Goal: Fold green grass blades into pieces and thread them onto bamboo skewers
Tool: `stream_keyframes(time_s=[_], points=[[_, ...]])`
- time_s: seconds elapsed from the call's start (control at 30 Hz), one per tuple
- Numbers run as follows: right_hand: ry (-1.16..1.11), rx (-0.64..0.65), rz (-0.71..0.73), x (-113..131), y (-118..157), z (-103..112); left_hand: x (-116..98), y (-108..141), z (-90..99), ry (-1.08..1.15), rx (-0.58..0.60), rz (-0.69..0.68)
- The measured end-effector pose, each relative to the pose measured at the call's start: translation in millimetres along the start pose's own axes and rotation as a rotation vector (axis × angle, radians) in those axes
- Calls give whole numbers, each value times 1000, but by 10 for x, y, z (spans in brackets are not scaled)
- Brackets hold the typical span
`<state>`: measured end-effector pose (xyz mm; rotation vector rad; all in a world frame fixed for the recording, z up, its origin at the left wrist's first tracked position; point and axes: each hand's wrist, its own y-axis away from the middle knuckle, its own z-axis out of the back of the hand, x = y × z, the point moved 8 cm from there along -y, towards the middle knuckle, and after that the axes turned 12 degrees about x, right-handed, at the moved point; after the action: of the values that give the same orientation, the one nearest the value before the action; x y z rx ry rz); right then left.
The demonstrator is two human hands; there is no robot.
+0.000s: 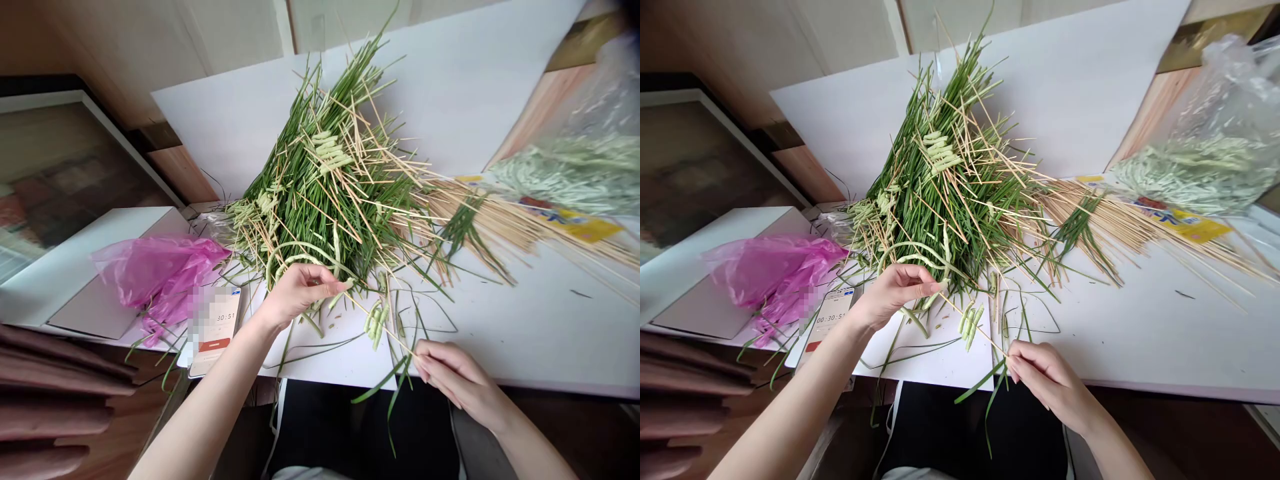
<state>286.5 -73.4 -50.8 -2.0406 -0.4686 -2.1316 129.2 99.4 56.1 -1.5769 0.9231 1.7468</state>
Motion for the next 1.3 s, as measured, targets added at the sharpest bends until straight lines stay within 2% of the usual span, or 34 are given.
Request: stream_keyframes(time_s=[0.13,0.37,0.47,0.6,0.7,1.0,1.07,1.3], points=[[21,-2,9,5,-7,-7,-8,30,-8,-22,-59,-4],[199,-30,85,155,-45,-32,-10,33,45,-216,-39,84],[204,-22,78,144,-38,-31,-58,40,46,-266,-32,34],[7,9,20,6,-13,-13,-28,41,-20,-105,-38,-45],[-73,5,28,-26,3,-4,48,32,-75,52,-69,-66],[193,-101,166,141,-14,-8,177,52,-48,67,-223,-38],[162,-95,168,121,-5,-3,186,51,-64,72,-229,-55],[-162,-48,122,-91,33,38,171,-23,-197,99,-196,-118]])
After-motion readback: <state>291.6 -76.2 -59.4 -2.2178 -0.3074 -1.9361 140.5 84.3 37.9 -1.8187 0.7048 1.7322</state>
